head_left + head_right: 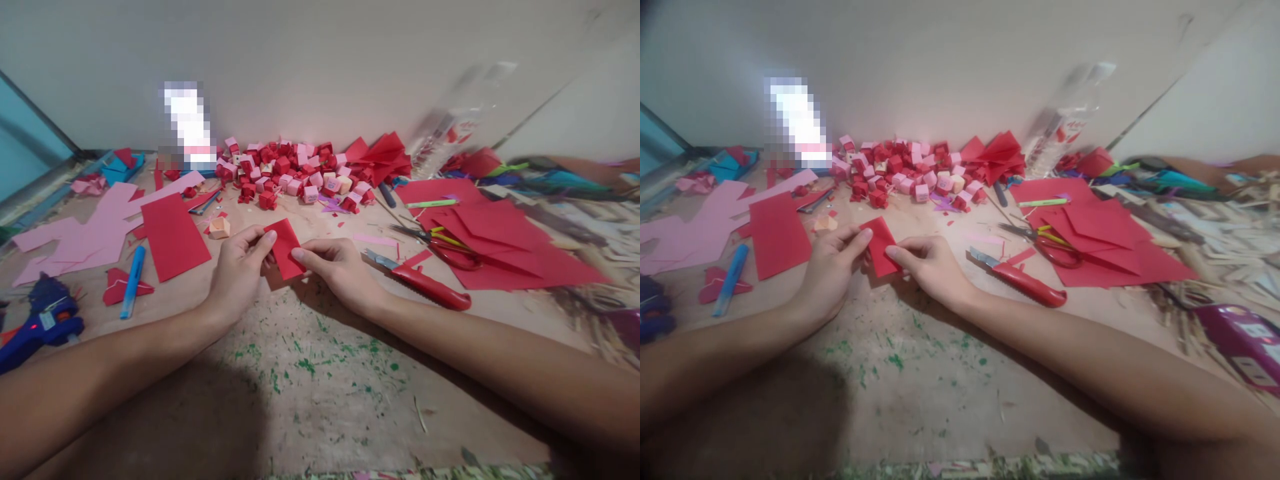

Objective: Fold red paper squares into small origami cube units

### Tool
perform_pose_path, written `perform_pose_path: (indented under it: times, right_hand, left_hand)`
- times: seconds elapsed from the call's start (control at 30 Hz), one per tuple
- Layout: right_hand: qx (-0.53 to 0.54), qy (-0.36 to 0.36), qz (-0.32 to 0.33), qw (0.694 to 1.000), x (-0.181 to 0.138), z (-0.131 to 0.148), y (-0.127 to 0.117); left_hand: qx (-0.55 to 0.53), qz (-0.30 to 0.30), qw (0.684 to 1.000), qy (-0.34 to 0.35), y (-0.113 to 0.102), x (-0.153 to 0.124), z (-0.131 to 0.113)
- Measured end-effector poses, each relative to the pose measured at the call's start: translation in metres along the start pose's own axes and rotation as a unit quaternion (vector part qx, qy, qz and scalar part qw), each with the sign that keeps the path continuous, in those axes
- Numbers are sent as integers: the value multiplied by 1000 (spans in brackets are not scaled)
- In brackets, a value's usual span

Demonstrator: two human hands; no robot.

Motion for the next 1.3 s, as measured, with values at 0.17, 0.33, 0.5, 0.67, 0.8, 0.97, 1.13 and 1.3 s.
perform_pose_path:
  times: [0.17, 0.33, 0.5, 0.67, 0.8, 0.97, 1.13, 1.3]
  right_hand:
    - [-8, -4, 0, 1000, 1, -1, 0]
    - [-4, 1, 20, 1000, 1, -3, 3]
    - [0, 28, 51, 998, -2, -9, 8]
    - [18, 24, 81, 996, -4, -6, 10]
    - [14, -3, 65, 998, -3, -3, 7]
    - [36, -12, 42, 998, -2, -4, 3]
    - [23, -28, 45, 998, -2, -2, 3]
    - [29, -17, 32, 999, -2, -6, 1]
  left_hand:
    - [11, -7, 1000, 9, -1, 1, -1]
    - [-3, -17, 1000, 5, -3, 1, -3]
    - [3, -17, 1000, 11, -3, 3, -3]
    - [-1, -12, 1000, 3, -2, 2, 0]
    - [-1, 29, 999, -21, 5, -3, 0]
    - [30, 82, 996, -6, 16, -9, -8]
    - [35, 83, 996, 7, 16, -10, -13]
    - [31, 95, 995, 11, 19, -12, -14]
Point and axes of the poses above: each hand's wrist, its own x-axis towards the middle knuckle, its own y-axis out of the palm, z = x × y, the point moved 9 cm from there along x, towards the middle knuckle, and after that the axes turned 13 degrees about -z, right-handed, at the moved point
